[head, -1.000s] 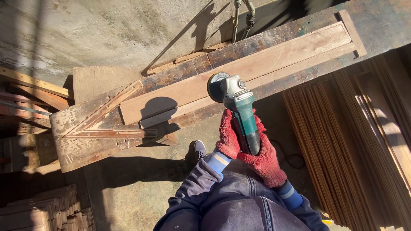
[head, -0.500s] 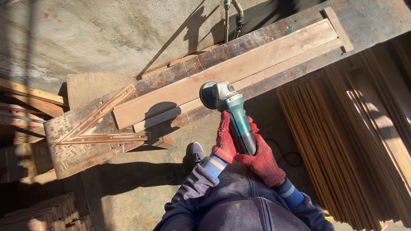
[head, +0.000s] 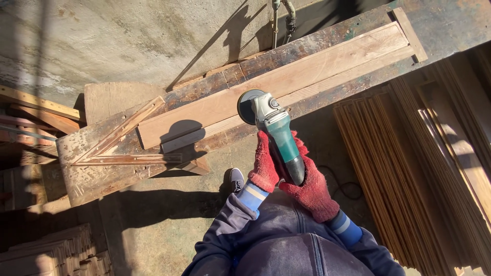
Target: Sanding a long piece of wood using an angle grinder equipped with a sanding disc.
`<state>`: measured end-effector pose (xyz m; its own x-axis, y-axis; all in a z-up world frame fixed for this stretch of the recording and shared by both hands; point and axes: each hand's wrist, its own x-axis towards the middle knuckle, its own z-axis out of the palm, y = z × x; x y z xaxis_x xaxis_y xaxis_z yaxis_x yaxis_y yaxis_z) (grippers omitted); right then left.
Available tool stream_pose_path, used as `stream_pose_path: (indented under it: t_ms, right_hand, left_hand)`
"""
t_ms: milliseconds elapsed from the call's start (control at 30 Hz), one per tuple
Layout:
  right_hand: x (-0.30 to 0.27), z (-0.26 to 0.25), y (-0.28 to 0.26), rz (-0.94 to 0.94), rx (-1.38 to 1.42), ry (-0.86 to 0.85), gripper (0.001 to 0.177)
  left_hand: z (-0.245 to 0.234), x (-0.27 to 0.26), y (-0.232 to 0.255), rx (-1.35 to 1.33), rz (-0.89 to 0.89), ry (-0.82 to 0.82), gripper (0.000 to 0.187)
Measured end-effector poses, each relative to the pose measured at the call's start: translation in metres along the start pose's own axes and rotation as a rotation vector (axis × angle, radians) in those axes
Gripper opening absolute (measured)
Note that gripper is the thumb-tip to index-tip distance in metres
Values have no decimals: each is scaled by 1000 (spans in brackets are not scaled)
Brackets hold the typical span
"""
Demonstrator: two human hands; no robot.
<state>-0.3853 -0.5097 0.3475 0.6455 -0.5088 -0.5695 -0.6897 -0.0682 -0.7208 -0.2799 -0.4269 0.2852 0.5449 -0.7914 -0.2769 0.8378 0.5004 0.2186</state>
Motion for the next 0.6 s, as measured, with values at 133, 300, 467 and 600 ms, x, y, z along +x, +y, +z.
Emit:
stream_pose_path:
  t_ms: [133,300,467,600]
  right_hand:
    - [2,-2,4,-48,-54,-6,92]
    - [9,1,10,-47,-118,100,89]
    - [24,-13,21,-17,260,-37,78]
    - [30,-21,-2,-10,472,-137,71]
  left_hand:
    - [-19,9,-13,268,-13,89,82]
    - [-53,57,-48,482,-143,580,63]
    - [0,34,-34,537,-157,594,59]
    - [-7,44,-34,557,-175,554,65]
